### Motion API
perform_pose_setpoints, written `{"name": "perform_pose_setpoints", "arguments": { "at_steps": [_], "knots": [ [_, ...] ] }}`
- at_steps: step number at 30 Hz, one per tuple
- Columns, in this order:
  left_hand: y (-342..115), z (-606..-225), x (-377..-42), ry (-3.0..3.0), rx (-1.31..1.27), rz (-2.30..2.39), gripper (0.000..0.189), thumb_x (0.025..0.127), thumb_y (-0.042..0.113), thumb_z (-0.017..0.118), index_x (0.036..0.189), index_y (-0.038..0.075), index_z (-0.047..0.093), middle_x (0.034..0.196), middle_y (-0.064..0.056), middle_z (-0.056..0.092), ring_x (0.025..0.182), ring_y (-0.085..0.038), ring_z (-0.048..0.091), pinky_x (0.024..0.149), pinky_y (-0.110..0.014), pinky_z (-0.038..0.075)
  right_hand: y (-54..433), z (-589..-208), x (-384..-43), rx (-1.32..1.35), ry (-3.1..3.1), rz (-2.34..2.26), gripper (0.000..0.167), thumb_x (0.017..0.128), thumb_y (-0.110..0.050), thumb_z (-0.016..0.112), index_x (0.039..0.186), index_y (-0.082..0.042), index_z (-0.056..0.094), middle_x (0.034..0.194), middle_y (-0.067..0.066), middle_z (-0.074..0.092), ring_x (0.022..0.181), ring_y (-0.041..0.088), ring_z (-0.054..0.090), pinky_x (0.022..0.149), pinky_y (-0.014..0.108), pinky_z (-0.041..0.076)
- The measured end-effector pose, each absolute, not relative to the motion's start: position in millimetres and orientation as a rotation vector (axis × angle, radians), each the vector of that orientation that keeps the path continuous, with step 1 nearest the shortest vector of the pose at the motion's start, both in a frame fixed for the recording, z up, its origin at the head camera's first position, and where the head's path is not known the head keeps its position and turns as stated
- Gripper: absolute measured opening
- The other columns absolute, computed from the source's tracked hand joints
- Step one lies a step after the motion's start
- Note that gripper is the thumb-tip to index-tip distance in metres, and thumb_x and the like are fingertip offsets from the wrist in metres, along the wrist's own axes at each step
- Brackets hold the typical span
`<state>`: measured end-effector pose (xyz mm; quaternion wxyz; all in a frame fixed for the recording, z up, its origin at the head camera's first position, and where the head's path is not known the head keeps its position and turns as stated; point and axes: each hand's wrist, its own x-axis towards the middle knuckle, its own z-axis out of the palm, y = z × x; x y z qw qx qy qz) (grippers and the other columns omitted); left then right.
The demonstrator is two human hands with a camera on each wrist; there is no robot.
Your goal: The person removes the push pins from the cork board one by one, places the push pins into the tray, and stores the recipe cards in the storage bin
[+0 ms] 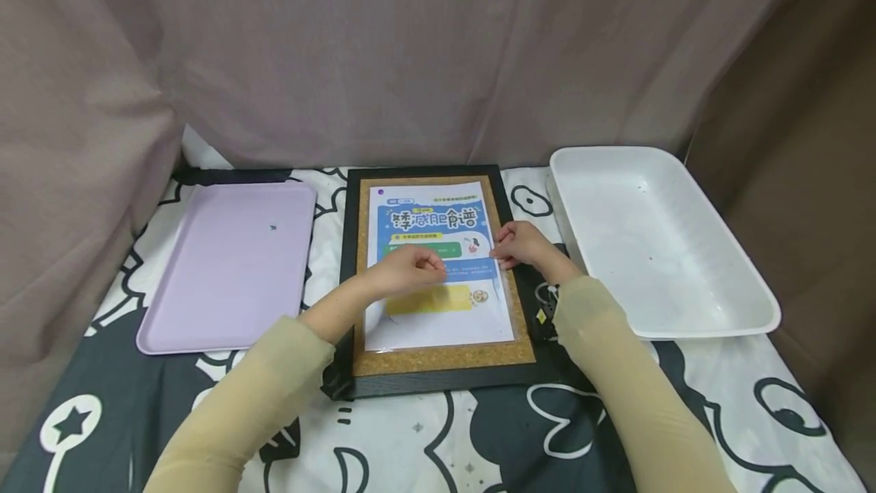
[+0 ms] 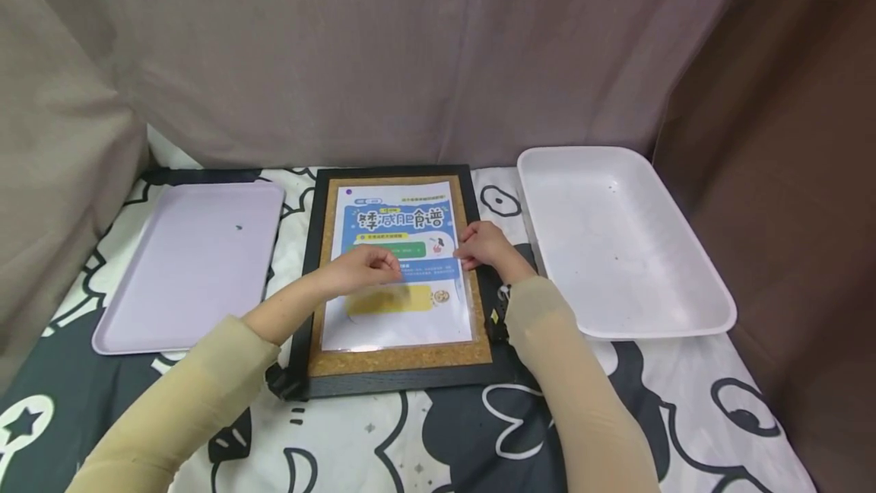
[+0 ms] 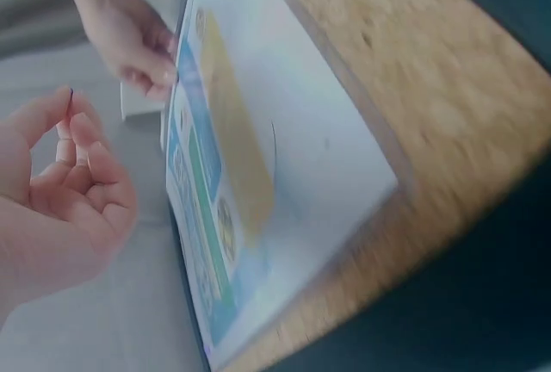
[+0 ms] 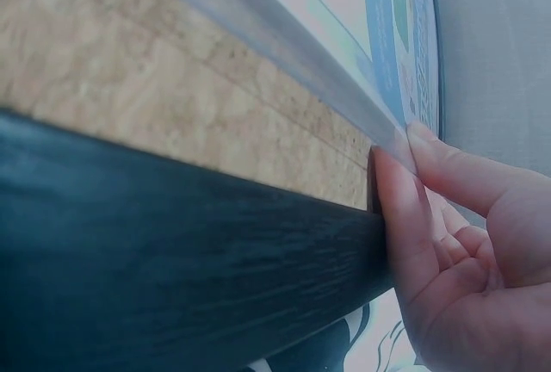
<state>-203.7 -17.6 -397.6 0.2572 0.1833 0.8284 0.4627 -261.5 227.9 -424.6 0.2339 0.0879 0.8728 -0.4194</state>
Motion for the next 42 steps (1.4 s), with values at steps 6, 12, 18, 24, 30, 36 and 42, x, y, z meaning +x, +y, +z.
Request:
{"name": "perform_pose_setpoints", "arguments": {
  "at_steps": [6,12,18,24,30,36,42],
  "knots": [
    [-41.6,-394.5,-206.1,2.332,0.377,1.289,0.017,0.089,0.017,0.060,0.097,0.003,0.065,0.090,-0.015,0.064,0.078,-0.020,0.054,0.065,-0.023,0.041,227.6,-426.3,-261.8,0.239,2.393,-1.152,0.035,0.085,-0.007,0.066,0.114,0.003,0.048,0.084,0.009,0.056,0.061,0.010,0.060,0.058,0.021,0.053],
    [-70.2,-388.9,-212.7,2.462,0.230,1.298,0.018,0.089,0.019,0.060,0.097,0.003,0.065,0.088,-0.010,0.062,0.079,-0.020,0.053,0.064,-0.024,0.041,227.7,-423.6,-261.0,0.248,2.397,-1.139,0.035,0.086,-0.009,0.066,0.114,0.002,0.048,0.086,0.011,0.056,0.062,0.011,0.061,0.059,0.021,0.053],
    [-98.5,-387.0,-218.4,2.534,0.129,1.296,0.023,0.090,0.020,0.058,0.102,0.001,0.062,0.094,-0.012,0.062,0.084,-0.020,0.052,0.072,-0.026,0.042,227.8,-422.8,-261.0,0.242,2.401,-1.144,0.035,0.085,-0.007,0.066,0.114,0.003,0.048,0.085,0.010,0.056,0.061,0.010,0.061,0.059,0.021,0.053],
    [-124.3,-387.6,-221.3,2.577,0.032,1.293,0.026,0.092,0.022,0.056,0.105,-0.001,0.060,0.099,-0.016,0.061,0.089,-0.022,0.049,0.077,-0.030,0.039,227.6,-424.0,-261.5,0.240,2.397,-1.151,0.035,0.085,-0.005,0.065,0.114,0.004,0.048,0.083,0.010,0.055,0.060,0.010,0.060,0.058,0.021,0.053],
    [-148.2,-393.7,-223.7,2.606,-0.005,1.350,0.026,0.091,0.017,0.056,0.104,-0.006,0.060,0.095,-0.014,0.064,0.081,-0.013,0.049,0.073,-0.025,0.039,227.8,-424.8,-261.9,0.248,2.393,-1.155,0.035,0.085,-0.006,0.065,0.114,0.003,0.047,0.084,0.010,0.055,0.061,0.010,0.061,0.059,0.021,0.053],
    [-172.0,-399.6,-225.3,2.653,-0.077,1.400,0.028,0.090,0.015,0.055,0.104,-0.008,0.061,0.079,0.004,0.062,0.073,-0.004,0.049,0.068,-0.020,0.040,227.1,-424.8,-261.4,0.238,2.400,-1.150,0.034,0.085,-0.006,0.065,0.113,0.003,0.047,0.083,0.010,0.056,0.060,0.010,0.060,0.058,0.021,0.053],
    [-189.9,-407.8,-225.3,2.760,-0.121,1.329,0.029,0.087,0.017,0.057,0.101,-0.008,0.064,0.073,0.009,0.060,0.071,-0.004,0.048,0.067,-0.019,0.040,227.3,-424.3,-261.4,0.246,2.404,-1.146,0.035,0.085,-0.006,0.065,0.114,0.003,0.048,0.083,0.010,0.056,0.061,0.010,0.060,0.058,0.021,0.053]
  ]
}}
